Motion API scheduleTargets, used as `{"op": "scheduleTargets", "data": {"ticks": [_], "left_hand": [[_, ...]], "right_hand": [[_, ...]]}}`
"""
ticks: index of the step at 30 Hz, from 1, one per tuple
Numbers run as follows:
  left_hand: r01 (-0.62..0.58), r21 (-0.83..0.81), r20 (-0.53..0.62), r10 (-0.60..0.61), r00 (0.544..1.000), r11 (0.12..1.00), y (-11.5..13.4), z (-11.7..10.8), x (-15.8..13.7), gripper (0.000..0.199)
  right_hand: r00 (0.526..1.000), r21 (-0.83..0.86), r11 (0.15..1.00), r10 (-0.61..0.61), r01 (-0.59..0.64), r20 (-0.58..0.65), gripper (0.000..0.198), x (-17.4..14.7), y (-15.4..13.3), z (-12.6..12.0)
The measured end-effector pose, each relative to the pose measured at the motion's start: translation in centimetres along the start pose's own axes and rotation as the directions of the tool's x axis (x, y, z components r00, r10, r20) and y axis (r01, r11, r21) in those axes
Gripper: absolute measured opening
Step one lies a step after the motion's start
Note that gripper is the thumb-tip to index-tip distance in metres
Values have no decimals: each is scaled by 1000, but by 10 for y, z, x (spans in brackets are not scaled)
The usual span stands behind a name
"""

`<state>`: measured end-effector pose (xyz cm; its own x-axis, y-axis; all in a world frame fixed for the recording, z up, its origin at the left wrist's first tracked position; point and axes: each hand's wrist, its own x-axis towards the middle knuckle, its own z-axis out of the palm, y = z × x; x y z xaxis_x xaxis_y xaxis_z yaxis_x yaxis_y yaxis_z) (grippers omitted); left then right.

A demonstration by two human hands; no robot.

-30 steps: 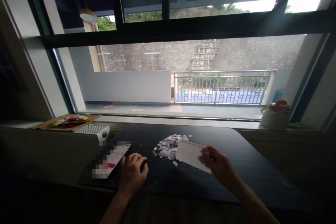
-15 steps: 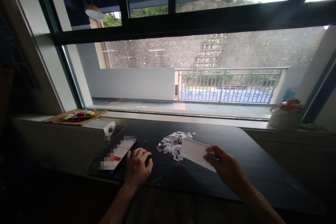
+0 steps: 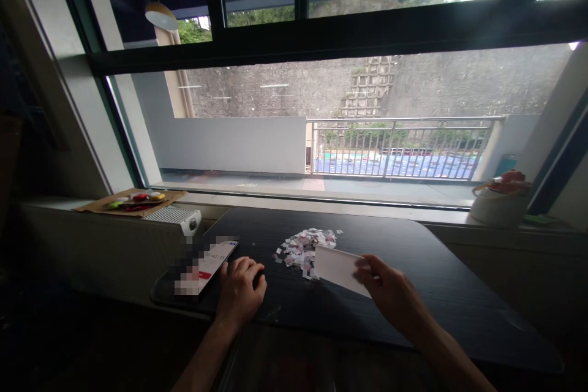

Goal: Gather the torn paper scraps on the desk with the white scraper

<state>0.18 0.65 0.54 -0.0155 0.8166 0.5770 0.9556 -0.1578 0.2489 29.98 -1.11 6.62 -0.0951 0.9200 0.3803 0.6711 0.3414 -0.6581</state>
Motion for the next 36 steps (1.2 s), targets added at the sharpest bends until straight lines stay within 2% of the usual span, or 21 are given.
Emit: {"op": "scheduleTargets", "data": {"ticks": [7, 11, 17, 22, 28, 33, 36], "left_hand": [[-13, 4, -10, 13, 1000, 1000, 1, -1, 0, 20], [-5, -4, 6, 5, 1000, 1000, 1, -2, 0, 20], [-9, -2, -3, 9, 1000, 1000, 2, -2, 0, 20], [-8, 3, -1, 8, 1000, 1000, 1, -1, 0, 19], [-4, -4, 2, 4, 1000, 1000, 2, -3, 0, 20], [-8, 8, 2, 7, 1000, 1000, 2, -3, 0, 20], [-9, 9, 9, 9, 1000, 1000, 1, -2, 0, 20]], "right_hand": [[991, -132, 991, 8, -26, -137, 18, -9, 1, -12], [998, -80, 997, -8, 3, -61, 19, -7, -4, -10], [998, -199, 979, 37, -46, -49, 19, -3, -2, -14], [999, -123, 992, -15, 20, 40, 18, -5, -7, -12], [1000, -210, 978, -16, 10, -26, 13, -12, -9, -19], [999, -181, 982, -46, 50, 24, 16, -6, -7, -19], [999, -227, 973, -44, 44, 3, 17, -2, -7, -17]]}}
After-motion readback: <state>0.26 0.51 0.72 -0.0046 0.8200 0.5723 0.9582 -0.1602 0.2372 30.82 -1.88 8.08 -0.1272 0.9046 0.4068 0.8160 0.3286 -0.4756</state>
